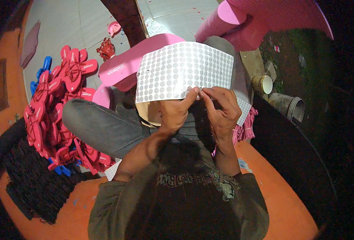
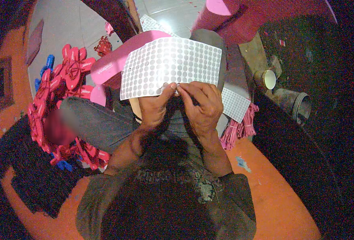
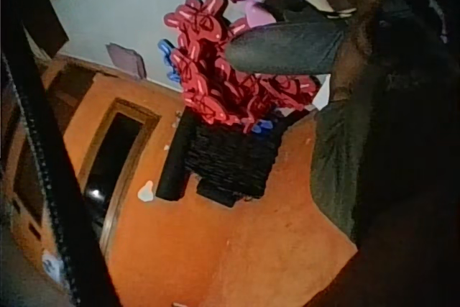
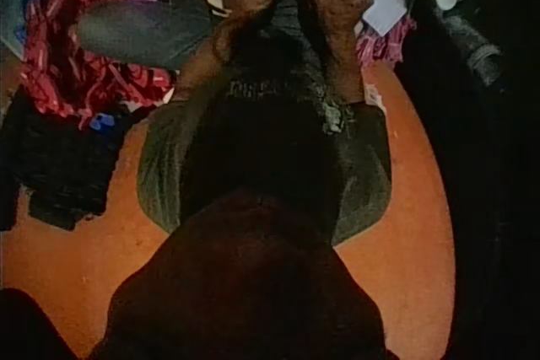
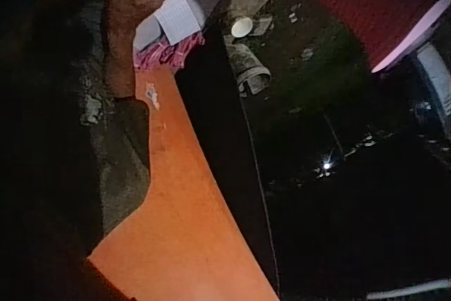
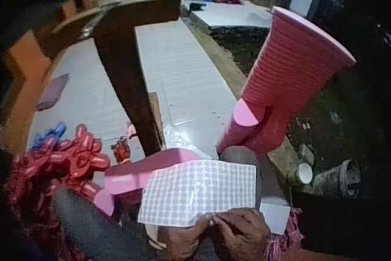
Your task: The person organizes pink flip-flop soles into a stack and then peels small circular white stickers from a sheet and applies them to the heel area of a pink sole.
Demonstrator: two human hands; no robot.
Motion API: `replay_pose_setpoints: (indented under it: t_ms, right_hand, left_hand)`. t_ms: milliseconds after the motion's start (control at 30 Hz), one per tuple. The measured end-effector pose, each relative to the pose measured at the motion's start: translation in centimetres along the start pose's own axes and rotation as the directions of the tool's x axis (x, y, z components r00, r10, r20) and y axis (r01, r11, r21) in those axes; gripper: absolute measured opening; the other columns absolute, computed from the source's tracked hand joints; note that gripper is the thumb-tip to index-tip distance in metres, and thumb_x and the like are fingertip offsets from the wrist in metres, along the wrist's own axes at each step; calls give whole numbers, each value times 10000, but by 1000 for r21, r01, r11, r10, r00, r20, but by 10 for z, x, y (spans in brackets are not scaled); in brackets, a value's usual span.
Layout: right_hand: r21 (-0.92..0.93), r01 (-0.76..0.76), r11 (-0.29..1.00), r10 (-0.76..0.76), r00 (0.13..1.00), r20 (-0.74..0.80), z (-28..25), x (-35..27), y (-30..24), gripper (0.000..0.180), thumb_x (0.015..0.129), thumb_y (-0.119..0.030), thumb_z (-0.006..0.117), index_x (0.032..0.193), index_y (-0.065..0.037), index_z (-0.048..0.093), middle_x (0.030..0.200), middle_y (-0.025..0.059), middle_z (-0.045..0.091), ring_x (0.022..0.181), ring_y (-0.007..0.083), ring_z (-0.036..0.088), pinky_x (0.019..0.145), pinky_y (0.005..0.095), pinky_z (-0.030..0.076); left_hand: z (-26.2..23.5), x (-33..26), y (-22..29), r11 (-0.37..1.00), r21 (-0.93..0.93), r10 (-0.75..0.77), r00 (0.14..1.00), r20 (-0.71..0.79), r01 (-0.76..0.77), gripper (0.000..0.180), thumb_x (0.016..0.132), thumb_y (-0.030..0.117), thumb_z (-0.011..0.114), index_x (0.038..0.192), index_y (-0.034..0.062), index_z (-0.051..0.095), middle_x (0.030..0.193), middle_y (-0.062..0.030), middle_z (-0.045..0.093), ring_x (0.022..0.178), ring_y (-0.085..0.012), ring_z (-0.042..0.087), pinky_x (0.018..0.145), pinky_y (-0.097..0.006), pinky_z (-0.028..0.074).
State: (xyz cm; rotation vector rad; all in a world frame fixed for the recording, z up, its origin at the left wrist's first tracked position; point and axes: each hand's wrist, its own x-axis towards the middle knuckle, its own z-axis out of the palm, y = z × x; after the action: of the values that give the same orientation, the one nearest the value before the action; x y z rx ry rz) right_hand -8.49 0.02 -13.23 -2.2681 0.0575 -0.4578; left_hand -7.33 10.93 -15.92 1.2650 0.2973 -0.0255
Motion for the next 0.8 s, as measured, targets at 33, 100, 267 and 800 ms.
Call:
replay_pose_setpoints:
  t_ms: [33,100,267,800]
  right_hand:
    - [-1,1,1000,-1,1000,-8,1,0,0,135,631,-54,705,754,-73,655,737,47,604,710,199,569,634,301,440]
    - [-3,9,1000,-9,1000,-11,2,0,1,136,629,-48,705,754,-70,654,734,50,606,706,199,572,632,299,443]
    - [22,28,999,-28,999,-24,4,0,1,128,635,-38,700,752,-61,653,735,55,613,702,196,581,630,290,450]
    - [2,11,1000,-11,999,-45,8,-1,0,129,640,-33,701,758,-63,657,742,50,621,701,188,586,640,282,449]
  left_hand:
    - [0,0,1,1000,-4,-6,1000,10,6,141,743,73,649,835,-19,593,760,-60,610,653,-128,581,586,-242,466]
    - [1,-1,5,1000,-12,-20,999,29,20,124,753,62,638,830,-23,591,748,-63,611,638,-128,583,578,-240,465]
    - [-2,-1,4,995,97,-18,999,43,14,111,763,71,631,814,-22,600,696,-55,611,621,-129,589,572,-242,467]
    - [-9,-1,6,818,489,239,952,191,-303,134,760,84,636,852,-8,606,718,-60,616,634,-144,594,584,-262,468]
